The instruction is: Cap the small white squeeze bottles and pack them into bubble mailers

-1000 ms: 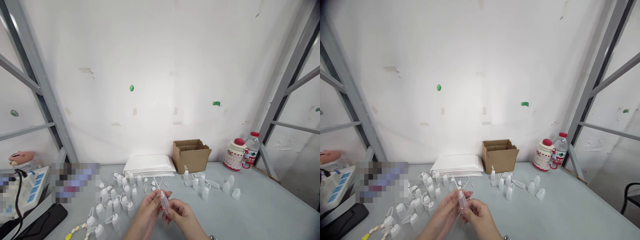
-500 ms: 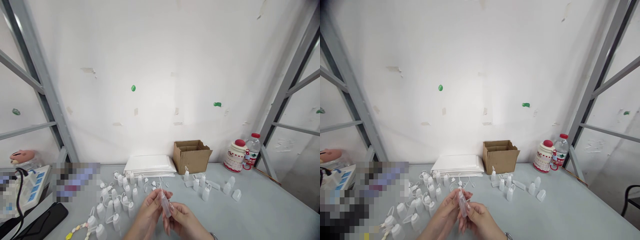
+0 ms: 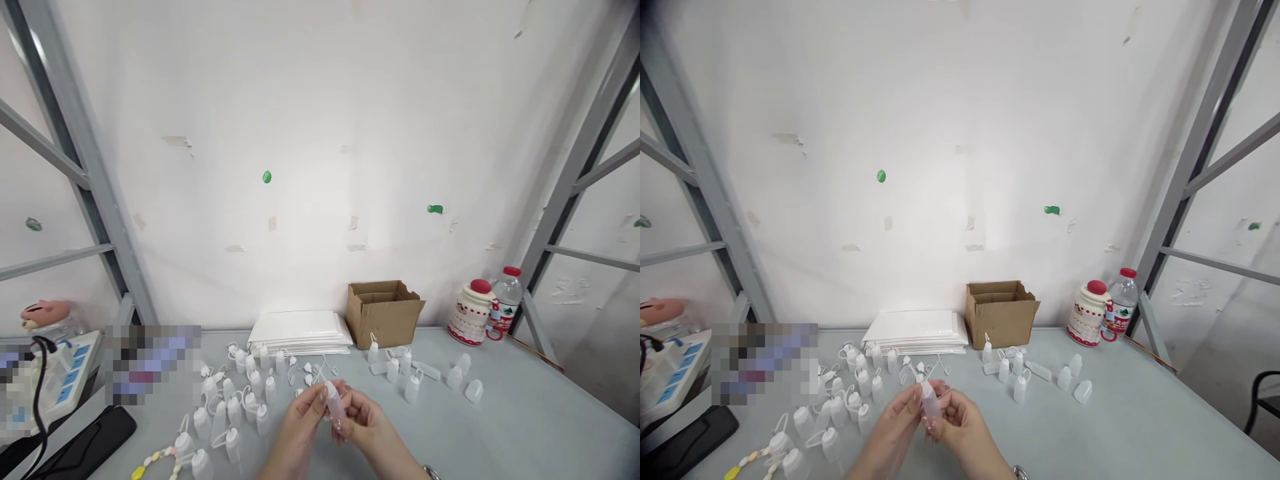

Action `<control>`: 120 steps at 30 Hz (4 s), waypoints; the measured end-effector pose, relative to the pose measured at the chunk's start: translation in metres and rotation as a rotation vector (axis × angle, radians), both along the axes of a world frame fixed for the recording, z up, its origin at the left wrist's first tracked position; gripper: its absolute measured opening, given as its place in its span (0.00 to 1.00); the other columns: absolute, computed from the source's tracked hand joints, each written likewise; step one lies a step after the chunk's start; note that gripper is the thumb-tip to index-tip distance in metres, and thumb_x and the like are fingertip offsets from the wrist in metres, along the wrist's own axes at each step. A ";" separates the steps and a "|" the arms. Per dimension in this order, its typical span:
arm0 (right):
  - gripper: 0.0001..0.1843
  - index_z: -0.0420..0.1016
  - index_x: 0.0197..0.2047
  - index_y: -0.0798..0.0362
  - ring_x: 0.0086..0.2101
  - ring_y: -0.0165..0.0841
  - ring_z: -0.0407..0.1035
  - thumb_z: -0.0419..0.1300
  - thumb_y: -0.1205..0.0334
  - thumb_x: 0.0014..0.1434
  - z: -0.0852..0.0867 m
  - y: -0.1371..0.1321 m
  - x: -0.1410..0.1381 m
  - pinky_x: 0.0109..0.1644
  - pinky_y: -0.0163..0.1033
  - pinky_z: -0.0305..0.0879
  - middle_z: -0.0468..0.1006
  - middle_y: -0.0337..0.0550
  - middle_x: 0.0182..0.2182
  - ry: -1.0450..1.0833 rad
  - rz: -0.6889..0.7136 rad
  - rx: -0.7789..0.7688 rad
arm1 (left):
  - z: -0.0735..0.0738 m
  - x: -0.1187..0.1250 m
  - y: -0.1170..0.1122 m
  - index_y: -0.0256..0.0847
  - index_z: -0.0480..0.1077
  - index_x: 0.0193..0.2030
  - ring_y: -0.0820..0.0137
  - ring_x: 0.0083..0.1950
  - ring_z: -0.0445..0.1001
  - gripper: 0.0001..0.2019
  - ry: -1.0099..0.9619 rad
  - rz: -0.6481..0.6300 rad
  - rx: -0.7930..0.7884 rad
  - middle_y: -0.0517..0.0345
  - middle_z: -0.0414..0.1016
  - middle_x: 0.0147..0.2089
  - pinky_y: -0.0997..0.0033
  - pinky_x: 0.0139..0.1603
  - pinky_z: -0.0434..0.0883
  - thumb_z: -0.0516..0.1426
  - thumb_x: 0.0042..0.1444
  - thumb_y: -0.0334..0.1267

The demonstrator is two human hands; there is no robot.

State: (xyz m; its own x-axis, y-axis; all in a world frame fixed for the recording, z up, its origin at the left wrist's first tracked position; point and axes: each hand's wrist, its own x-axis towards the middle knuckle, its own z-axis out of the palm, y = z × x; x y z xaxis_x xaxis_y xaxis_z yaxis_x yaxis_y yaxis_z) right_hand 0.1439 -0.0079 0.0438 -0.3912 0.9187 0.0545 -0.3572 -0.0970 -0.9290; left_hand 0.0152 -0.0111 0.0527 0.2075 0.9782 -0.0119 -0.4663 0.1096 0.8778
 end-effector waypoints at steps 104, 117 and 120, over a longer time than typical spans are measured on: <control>0.07 0.71 0.30 0.53 0.34 0.32 0.65 0.63 0.69 0.44 -0.011 0.004 0.020 0.40 0.35 0.61 0.67 0.40 0.34 -0.995 -0.237 0.390 | 0.011 -0.001 0.002 0.46 0.57 0.39 0.62 0.30 0.78 0.21 0.107 0.338 -0.129 0.60 0.75 0.27 0.75 0.18 0.65 0.59 0.43 0.52; 0.04 0.69 0.30 0.53 0.34 0.35 0.65 0.55 0.65 0.54 -0.019 0.022 0.024 0.40 0.40 0.61 0.70 0.43 0.31 -0.849 -0.405 0.514 | 0.002 0.001 0.004 0.46 0.53 0.34 0.59 0.30 0.78 0.24 0.137 0.342 -0.087 0.56 0.77 0.29 0.75 0.14 0.66 0.61 0.39 0.54; 0.12 0.69 0.30 0.53 0.33 0.37 0.68 0.55 0.53 0.54 -0.015 0.031 0.030 0.38 0.41 0.63 0.74 0.44 0.29 -0.565 -0.494 0.320 | 0.000 0.001 0.006 0.46 0.54 0.30 0.57 0.32 0.77 0.23 0.134 0.328 -0.048 0.57 0.76 0.27 0.73 0.14 0.67 0.62 0.38 0.53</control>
State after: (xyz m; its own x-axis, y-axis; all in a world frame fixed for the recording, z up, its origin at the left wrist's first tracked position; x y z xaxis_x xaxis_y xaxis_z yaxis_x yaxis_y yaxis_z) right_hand 0.1741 0.0230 0.0291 0.0085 0.9658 0.2591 0.2418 0.2495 -0.9377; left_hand 0.0162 -0.0054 0.0528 -0.1241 0.9901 -0.0650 -0.3649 0.0154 0.9309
